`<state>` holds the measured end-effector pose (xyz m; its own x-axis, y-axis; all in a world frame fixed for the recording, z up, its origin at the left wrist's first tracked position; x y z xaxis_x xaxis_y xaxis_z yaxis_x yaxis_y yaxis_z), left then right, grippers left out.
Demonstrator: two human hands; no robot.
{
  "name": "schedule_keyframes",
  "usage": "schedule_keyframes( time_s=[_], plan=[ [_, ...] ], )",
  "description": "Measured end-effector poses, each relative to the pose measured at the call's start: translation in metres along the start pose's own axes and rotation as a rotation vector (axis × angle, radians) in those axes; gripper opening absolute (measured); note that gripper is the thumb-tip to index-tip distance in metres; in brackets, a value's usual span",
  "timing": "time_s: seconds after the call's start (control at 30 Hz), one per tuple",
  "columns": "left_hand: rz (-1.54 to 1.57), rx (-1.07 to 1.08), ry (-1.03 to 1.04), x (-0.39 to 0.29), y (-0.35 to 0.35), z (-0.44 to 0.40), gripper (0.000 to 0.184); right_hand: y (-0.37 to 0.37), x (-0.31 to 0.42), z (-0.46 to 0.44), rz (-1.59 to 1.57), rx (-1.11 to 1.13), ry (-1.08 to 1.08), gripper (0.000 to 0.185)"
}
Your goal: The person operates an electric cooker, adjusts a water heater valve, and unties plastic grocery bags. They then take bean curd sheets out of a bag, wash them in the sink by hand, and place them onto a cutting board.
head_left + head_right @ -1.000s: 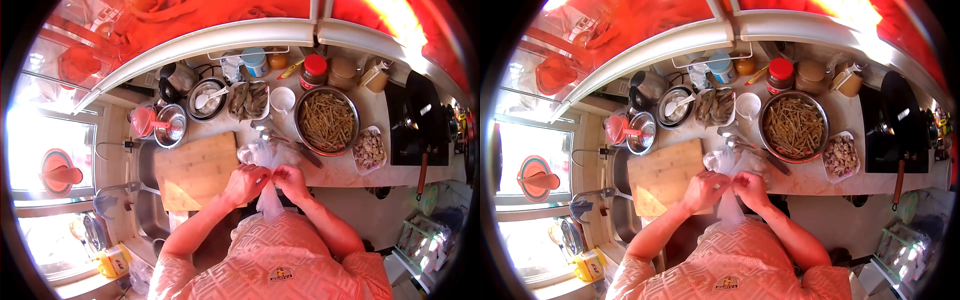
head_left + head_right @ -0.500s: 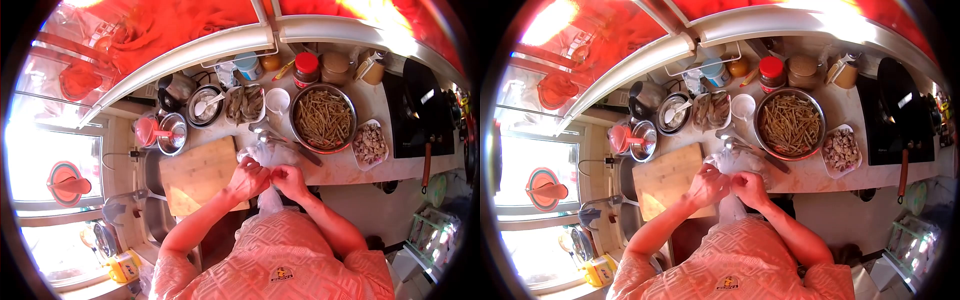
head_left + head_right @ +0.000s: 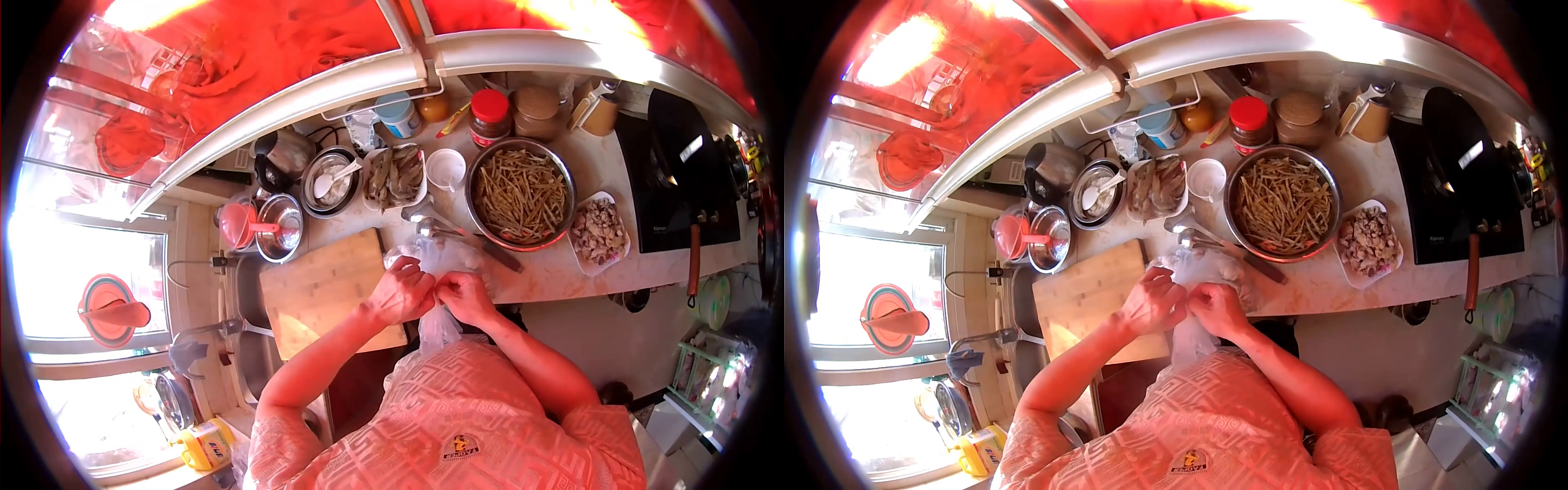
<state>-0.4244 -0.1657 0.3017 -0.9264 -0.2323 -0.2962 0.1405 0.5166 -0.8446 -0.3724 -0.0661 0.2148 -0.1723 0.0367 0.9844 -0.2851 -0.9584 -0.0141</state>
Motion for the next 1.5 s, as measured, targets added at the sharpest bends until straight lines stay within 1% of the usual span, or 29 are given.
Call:
schedule_keyframes(
  time_s=[0.07,0.1,0.13,0.17,0.23,0.37,0.43,0.47,0.53,0.57,0.63,0.67,0.73,0.87,0.93,1.07,1.13,1.17,1.23,1.27,1.33,1.37,1.43,1.5],
  plan=[
    [0.012,0.021,-0.006,0.002,0.001,0.0,0.014,-0.001,-0.005,0.001,0.052,-0.007,-0.004,0.015],
    [0.015,-0.008,-0.024,0.005,-0.003,-0.002,0.013,0.001,-0.022,0.002,-0.01,0.008,0.082,0.016],
    [0.017,-0.038,-0.041,0.008,-0.008,-0.008,0.013,0.003,-0.023,0.002,-0.073,0.024,0.166,0.016],
    [0.017,-0.036,-0.039,0.009,-0.013,-0.013,0.013,0.002,-0.02,0.003,-0.075,0.022,0.166,0.016],
    [0.101,-0.036,-0.046,0.006,-0.023,-0.02,0.01,0.002,-0.006,0.008,-0.204,0.045,0.127,0.015],
    [0.151,0.035,-0.107,0.006,-0.016,-0.012,0.008,0.002,-0.012,0.009,-0.235,-0.012,0.136,0.011],
    [0.153,0.037,-0.133,0.006,-0.013,-0.011,0.007,-0.003,-0.008,0.011,-0.206,-0.065,0.045,0.008],
    [0.154,0.036,-0.133,0.006,-0.01,-0.01,0.007,-0.004,-0.007,0.011,-0.205,-0.065,0.044,0.008],
    [0.119,0.071,-0.156,0.008,-0.003,-0.009,0.005,-0.009,0.003,0.009,-0.112,-0.088,-0.091,0.007],
    [0.116,0.07,-0.156,0.008,-0.002,-0.01,0.005,-0.009,0.003,0.008,-0.113,-0.086,-0.093,0.007],
    [0.083,0.11,-0.104,0.006,0.0,-0.013,0.006,-0.009,0.005,0.009,-0.055,-0.101,-0.166,0.006],
    [0.082,0.11,-0.104,0.005,0.001,-0.013,0.006,-0.009,0.003,0.009,-0.055,-0.1,-0.167,0.006],
    [0.04,0.139,-0.005,0.002,0.006,-0.011,0.01,-0.009,0.005,0.01,-0.022,-0.115,-0.232,0.005],
    [-0.024,0.194,0.061,0.006,0.016,-0.005,0.013,-0.01,0.006,0.01,-0.014,-0.145,-0.216,0.006],
    [-0.078,0.245,0.073,0.005,0.02,-0.001,0.015,-0.005,-0.006,0.008,0.081,-0.132,-0.104,0.008],
    [-0.083,0.217,0.092,0.004,0.017,-0.001,0.01,0.001,-0.008,0.006,0.194,-0.1,-0.096,0.01],
    [-0.035,0.174,0.037,0.007,0.011,-0.006,0.007,-0.001,-0.009,0.005,0.024,-0.206,-0.125,0.007],
    [-0.04,0.174,0.037,0.009,0.011,-0.005,0.007,-0.001,-0.009,0.004,0.021,-0.203,-0.128,0.007],
    [0.077,0.127,-0.056,0.013,0.011,-0.003,0.005,-0.004,-0.006,0.004,-0.008,-0.212,-0.163,0.004],
    [0.076,0.127,-0.057,0.013,0.011,-0.003,0.005,-0.005,-0.005,0.004,-0.009,-0.211,-0.164,0.004],
    [0.06,0.168,-0.06,0.012,0.013,-0.004,0.005,-0.006,0.0,0.006,0.019,-0.189,-0.247,0.002],
    [0.059,0.167,-0.067,0.011,0.014,-0.003,0.005,-0.007,0.001,0.007,0.02,-0.182,-0.246,0.002],
    [0.003,0.198,0.013,0.01,0.017,-0.004,0.005,-0.007,0.006,0.007,0.042,-0.173,-0.306,0.003],
    [0.002,0.167,0.033,0.011,0.02,-0.003,0.007,-0.007,0.005,0.007,0.014,-0.164,-0.27,0.003]
  ],
)
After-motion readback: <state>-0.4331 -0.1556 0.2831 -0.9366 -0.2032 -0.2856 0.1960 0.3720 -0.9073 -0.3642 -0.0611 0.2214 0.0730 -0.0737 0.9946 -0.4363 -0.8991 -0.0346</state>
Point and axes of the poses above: each hand's wrist, its own z-axis away from the middle knuckle, its own y-axis out of the palm, x = y × z, the point moved 6 cm from there along -z, towards the middle knuckle, and after that the axes turned 10 degrees about -x, right-handed, at the moved point
